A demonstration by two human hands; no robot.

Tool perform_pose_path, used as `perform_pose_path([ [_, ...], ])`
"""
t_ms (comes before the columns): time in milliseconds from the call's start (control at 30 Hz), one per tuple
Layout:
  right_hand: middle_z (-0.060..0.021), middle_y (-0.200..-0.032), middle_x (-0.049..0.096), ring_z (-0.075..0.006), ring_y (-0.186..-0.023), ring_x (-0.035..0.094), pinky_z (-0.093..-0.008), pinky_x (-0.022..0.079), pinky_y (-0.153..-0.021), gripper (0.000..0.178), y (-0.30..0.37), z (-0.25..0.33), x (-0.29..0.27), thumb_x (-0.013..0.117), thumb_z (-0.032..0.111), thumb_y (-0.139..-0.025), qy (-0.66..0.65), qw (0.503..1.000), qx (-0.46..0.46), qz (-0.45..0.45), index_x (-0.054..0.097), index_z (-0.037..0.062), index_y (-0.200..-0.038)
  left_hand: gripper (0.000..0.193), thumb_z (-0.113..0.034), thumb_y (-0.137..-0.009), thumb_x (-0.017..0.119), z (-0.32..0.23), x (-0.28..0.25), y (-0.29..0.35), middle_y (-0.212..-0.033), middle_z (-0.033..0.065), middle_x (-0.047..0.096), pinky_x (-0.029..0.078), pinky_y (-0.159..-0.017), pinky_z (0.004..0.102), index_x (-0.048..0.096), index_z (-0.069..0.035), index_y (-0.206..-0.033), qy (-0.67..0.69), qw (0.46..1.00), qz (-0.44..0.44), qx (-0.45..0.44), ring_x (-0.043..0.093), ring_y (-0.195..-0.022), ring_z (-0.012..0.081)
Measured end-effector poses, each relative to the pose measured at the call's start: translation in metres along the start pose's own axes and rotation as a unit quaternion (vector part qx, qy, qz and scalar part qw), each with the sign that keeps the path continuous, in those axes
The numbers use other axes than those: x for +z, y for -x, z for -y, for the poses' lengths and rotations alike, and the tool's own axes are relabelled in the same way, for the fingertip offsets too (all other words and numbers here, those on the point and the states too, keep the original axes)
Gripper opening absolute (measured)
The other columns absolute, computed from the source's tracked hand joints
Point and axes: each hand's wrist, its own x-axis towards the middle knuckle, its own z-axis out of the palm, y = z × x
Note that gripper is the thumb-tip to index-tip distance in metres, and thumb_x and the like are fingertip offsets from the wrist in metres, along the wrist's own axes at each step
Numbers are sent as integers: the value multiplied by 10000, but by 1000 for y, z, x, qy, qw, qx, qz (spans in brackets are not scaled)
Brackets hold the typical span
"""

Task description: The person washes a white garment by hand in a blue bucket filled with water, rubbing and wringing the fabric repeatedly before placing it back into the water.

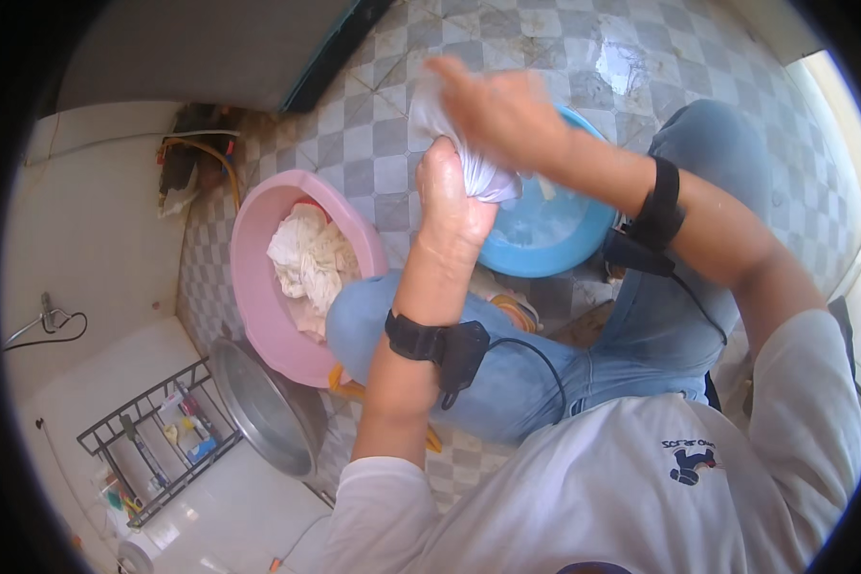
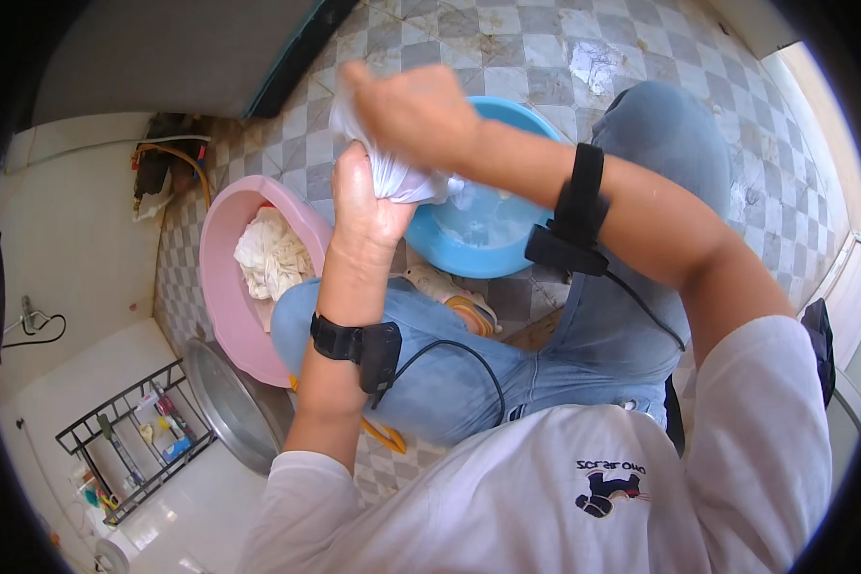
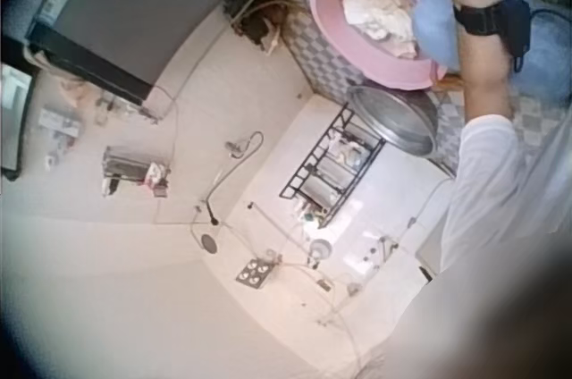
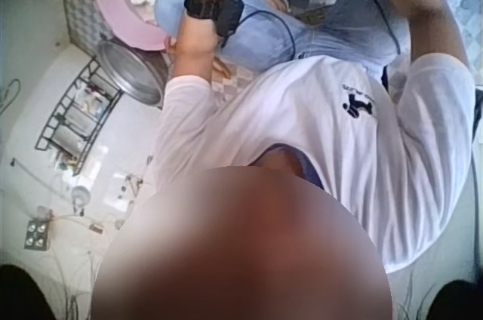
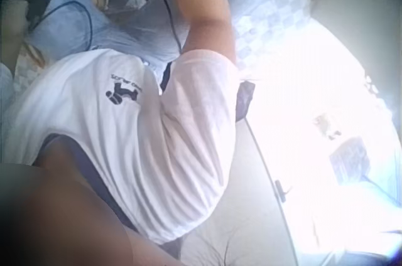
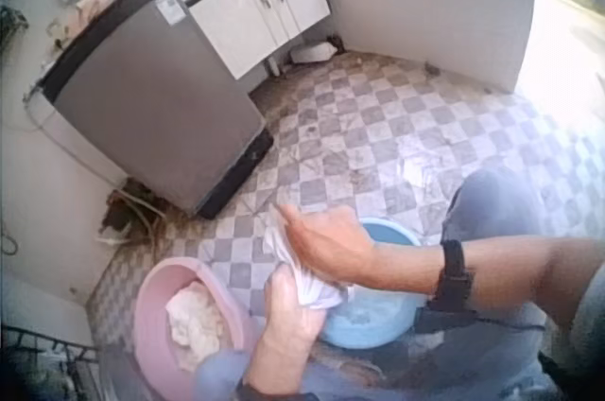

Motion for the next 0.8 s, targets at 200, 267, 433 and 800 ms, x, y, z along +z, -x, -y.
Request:
perform_pose_path([
  [200,-74,-594,598,-271,-512,622,-394,467,-432,327,27,57,-23,560,113,-741,-80,984,-154,-42,506,157,-1061,329,-206,-957,365,-7,-5,19,-1133,102,548,473,-879,343,455,-8,-1203,-241,955,157,67,559,-1037,194],
  [267,-86,-586,595,-295,-518,623,-408,470,-429,300,20,25,-10,564,128,-747,-33,988,-131,-69,505,148,-1040,334,-220,-963,357,-2,0,12,-1139,100,545,467,-883,337,454,-4,-1199,-165,979,119,27,552,-1042,191],
  [433,-80,-713,641,-264,-552,627,-370,473,-438,415,-11,17,-14,547,193,-809,-19,994,82,77,479,185,-1219,375,-276,-969,345,-2,-36,-5,-1153,115,549,453,-911,332,452,-8,-1208,-156,983,74,55,535,-1073,199],
  [800,-95,-767,642,-175,-611,636,-298,523,-536,540,-25,-50,-40,552,541,-860,-547,656,439,280,630,23,-991,310,-199,-972,367,-40,15,19,-1109,97,590,455,-915,348,517,-5,-1162,-47,993,-41,103,580,-1013,207],
])
